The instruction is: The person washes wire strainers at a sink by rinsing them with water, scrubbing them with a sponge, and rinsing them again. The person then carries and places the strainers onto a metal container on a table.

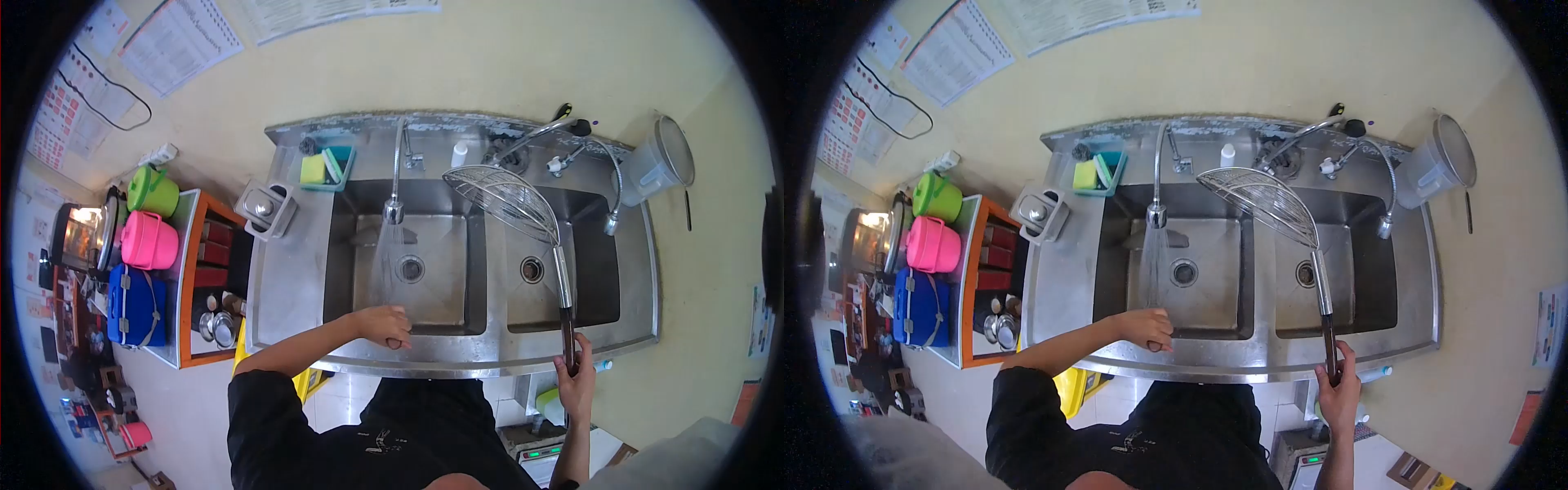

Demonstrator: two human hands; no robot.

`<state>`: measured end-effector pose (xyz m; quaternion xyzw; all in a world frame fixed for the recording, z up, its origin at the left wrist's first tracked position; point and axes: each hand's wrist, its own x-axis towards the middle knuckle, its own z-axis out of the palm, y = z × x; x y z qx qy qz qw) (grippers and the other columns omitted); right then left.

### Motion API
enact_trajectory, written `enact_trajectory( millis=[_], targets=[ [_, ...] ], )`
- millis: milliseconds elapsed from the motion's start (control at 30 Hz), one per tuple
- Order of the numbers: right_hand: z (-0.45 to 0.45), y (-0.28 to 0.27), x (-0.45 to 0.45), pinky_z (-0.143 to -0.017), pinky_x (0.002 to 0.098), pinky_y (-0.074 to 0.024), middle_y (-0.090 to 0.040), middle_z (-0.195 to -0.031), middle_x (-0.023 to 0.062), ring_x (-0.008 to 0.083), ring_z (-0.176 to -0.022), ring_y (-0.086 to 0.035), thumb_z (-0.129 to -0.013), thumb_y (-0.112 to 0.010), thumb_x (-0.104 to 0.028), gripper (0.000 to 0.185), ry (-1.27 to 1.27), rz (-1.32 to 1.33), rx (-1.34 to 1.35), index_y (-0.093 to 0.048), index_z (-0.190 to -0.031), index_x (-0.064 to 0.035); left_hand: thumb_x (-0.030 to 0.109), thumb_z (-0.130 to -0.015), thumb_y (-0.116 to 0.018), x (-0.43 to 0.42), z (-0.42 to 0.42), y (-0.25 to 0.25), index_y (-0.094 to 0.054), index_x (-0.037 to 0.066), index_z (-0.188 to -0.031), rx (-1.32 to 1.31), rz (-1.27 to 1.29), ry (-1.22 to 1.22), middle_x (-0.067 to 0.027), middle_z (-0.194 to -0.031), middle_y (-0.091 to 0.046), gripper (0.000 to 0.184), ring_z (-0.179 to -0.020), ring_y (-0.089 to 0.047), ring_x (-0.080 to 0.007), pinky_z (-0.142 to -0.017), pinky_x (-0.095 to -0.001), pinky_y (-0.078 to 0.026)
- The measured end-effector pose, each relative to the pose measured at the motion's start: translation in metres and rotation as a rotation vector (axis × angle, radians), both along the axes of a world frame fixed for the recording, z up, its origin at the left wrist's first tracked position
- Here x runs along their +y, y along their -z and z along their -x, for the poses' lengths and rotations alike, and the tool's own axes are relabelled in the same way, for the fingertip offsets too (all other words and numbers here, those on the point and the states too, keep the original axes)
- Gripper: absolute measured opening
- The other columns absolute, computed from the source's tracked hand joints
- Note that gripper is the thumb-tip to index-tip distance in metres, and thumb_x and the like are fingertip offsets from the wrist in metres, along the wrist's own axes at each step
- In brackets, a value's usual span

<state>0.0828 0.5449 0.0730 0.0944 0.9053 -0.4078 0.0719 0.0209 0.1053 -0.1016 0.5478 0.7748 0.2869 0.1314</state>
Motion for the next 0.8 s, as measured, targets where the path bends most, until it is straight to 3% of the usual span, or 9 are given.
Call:
enact_trajectory(
  millis=[233, 333, 433, 533, 633, 733, 800],
  targets=[
    [0.003, 0.008, -0.044, -0.06, 0.0285, -0.0405, -0.051, -0.073, 0.0021, 0.0121, -0.064, -0.047, -0.09, -0.067, -0.005, 0.054, -0.016, -0.113, -0.078, -0.045, -0.138, -0.0125, 0.03, -0.083, -0.07, 0.014, -0.033, 0.026, -0.064, 0.015, -0.079, 0.011, -0.022, -0.464, -0.0029, -0.103, -0.055, 0.016, -0.107, -0.056, -0.0218, -0.111, -0.0492, -0.032],
    [0.0, 0.01, -0.06, -0.059, 0.0305, -0.0417, -0.052, -0.074, 0.0045, 0.0145, -0.064, -0.049, -0.087, -0.071, -0.005, 0.056, -0.007, -0.135, -0.111, -0.046, -0.137, -0.0136, 0.025, -0.082, -0.072, 0.012, -0.049, 0.02, -0.067, 0.015, -0.092, -0.085, -0.083, -0.69, -0.0104, -0.12, -0.055, 0.015, -0.125, -0.05, -0.0309, -0.112, -0.0533, -0.031],
    [-0.002, 0.009, -0.076, -0.059, 0.0311, -0.0418, -0.053, -0.072, 0.0048, 0.0151, -0.063, -0.05, -0.086, -0.071, -0.005, 0.056, -0.002, -0.165, -0.131, -0.047, -0.136, -0.0137, 0.018, -0.088, -0.065, 0.011, -0.069, 0.036, -0.065, 0.016, -0.115, -0.202, -0.148, -1.035, -0.0241, -0.146, -0.041, 0.027, -0.14, -0.035, -0.0435, -0.114, -0.0547, -0.03],
    [-0.008, 0.013, -0.086, -0.06, 0.0315, -0.0423, -0.054, -0.072, 0.0055, 0.0157, -0.063, -0.052, -0.086, -0.071, -0.005, 0.056, 0.017, -0.176, -0.153, -0.047, -0.136, -0.0138, 0.01, -0.087, -0.06, 0.004, -0.088, 0.056, -0.058, 0.014, -0.127, -0.528, -0.176, -1.048, -0.0328, -0.154, -0.024, 0.041, -0.142, -0.027, -0.0522, -0.114, -0.0508, -0.033],
    [-0.012, 0.016, -0.093, -0.059, 0.03, -0.0421, -0.056, -0.072, 0.0049, 0.0135, -0.064, -0.052, -0.088, -0.069, -0.007, 0.054, 0.005, -0.201, -0.147, -0.046, -0.137, -0.0126, 0.005, -0.085, -0.055, -0.01, -0.099, 0.081, -0.058, 0.013, -0.129, -0.496, -0.004, -0.85, -0.0295, -0.156, -0.024, 0.045, -0.143, -0.028, -0.0486, -0.112, -0.0428, -0.038],
    [-0.018, 0.016, -0.1, -0.059, 0.0291, -0.042, -0.058, -0.072, 0.0045, 0.0121, -0.064, -0.052, -0.089, -0.068, -0.008, 0.053, 0.033, -0.213, -0.159, -0.045, -0.137, -0.0118, 0.005, -0.083, -0.056, -0.025, -0.091, 0.087, -0.057, 0.012, -0.132, -0.501, 0.065, -0.653, -0.0273, -0.145, -0.044, 0.049, -0.134, -0.046, -0.041, -0.101, -0.0422, -0.047],
    [-0.023, 0.017, -0.102, -0.059, 0.0288, -0.0418, -0.058, -0.072, 0.0043, 0.0116, -0.063, -0.052, -0.09, -0.067, -0.008, 0.053, 0.052, -0.221, -0.154, -0.045, -0.138, -0.0115, 0.015, -0.084, -0.06, -0.038, -0.068, 0.081, -0.056, 0.014, -0.134, -0.722, -0.057, -0.694, -0.0262, -0.136, -0.053, 0.05, -0.123, -0.056, -0.0378, -0.099, -0.0427, -0.048]
  ],
)
